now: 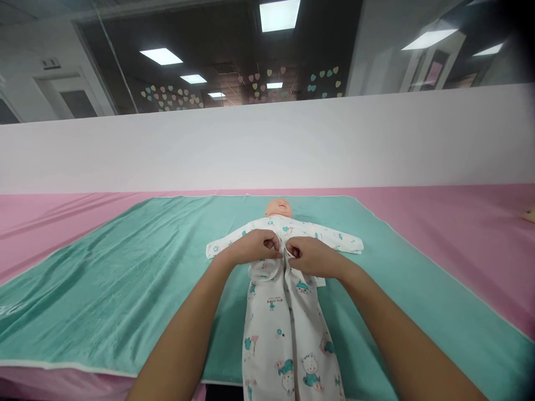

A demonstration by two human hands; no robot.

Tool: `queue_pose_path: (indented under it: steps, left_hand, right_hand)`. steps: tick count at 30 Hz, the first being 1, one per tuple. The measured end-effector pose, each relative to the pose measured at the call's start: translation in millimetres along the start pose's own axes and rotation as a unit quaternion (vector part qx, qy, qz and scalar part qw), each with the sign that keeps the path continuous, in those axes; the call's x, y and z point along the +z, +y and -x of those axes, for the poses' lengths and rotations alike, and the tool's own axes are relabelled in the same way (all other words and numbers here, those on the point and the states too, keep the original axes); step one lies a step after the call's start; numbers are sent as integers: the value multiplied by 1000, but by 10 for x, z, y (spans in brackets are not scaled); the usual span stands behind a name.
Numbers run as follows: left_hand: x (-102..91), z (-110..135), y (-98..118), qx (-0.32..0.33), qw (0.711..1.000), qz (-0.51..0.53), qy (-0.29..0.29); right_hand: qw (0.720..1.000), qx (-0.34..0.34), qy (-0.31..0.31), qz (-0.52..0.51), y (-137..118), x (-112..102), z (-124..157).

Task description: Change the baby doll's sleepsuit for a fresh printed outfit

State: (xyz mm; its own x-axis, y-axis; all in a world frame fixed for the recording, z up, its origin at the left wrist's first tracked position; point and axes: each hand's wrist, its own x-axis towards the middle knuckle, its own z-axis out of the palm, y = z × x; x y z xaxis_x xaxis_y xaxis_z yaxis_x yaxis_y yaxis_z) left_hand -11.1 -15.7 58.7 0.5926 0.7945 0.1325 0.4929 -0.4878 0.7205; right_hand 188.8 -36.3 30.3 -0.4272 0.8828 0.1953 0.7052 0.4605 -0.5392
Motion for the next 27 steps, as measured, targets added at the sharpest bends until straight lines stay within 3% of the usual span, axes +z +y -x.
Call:
queue_pose_path:
  steps: [7,16,22,27]
  left_hand:
    - [-42,36,39,-1,999,44,-8]
    - [-75,29,27,-40,985,161,-56]
    - [22,-4,9,-66,977,198,-46]
    - [63,-23,2,-85,968,228,-62]
  right_hand:
    - [988,5,-49,-146,-15,-76,8]
    - [926,36,-74,-367,71,-66,-33]
    - [922,27,-95,-376,55,-16,-12]
    - [925,31,-67,-373,68,43,19]
